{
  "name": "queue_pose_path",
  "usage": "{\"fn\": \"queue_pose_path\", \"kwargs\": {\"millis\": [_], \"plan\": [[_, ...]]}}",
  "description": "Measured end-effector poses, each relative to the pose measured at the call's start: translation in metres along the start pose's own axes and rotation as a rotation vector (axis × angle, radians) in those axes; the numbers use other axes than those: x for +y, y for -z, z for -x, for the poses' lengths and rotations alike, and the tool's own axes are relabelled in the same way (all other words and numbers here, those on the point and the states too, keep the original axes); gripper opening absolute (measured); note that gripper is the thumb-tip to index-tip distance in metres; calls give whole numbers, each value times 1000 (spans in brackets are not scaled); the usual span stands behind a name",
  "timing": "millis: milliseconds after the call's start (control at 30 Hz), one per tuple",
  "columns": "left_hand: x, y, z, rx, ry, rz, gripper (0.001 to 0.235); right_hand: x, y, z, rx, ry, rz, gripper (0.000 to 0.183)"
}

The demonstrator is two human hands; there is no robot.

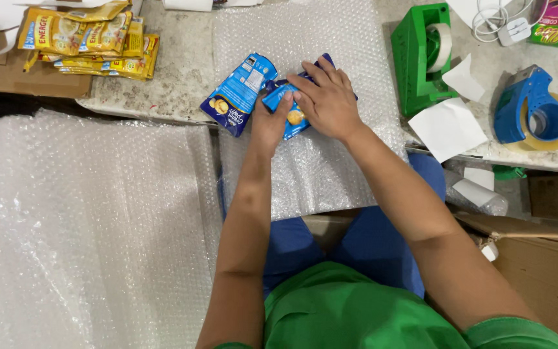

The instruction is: The person gathers several blue bags of snacks and rolls them into a sheet of bubble wrap. They secure the bubble wrap using tape from a blue dispenser and then attach a white shipping label to the outside of the package.

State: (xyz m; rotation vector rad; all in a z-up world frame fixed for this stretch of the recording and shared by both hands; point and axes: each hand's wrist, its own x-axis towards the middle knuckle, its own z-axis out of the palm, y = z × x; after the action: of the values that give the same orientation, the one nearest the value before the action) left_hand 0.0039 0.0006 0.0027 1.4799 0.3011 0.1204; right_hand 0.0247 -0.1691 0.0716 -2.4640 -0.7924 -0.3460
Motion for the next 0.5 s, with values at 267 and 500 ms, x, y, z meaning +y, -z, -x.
{"fn": "queue_pose_path", "kwargs": {"millis": [267, 500], "plan": [[-7, -5, 2, 69, -36, -124, 71, 3, -11, -95, -215, -378, -39, 47], [-3, -8, 4, 158, -122, -371, 67, -17, -38, -116, -304, -200, -157, 35]]}}
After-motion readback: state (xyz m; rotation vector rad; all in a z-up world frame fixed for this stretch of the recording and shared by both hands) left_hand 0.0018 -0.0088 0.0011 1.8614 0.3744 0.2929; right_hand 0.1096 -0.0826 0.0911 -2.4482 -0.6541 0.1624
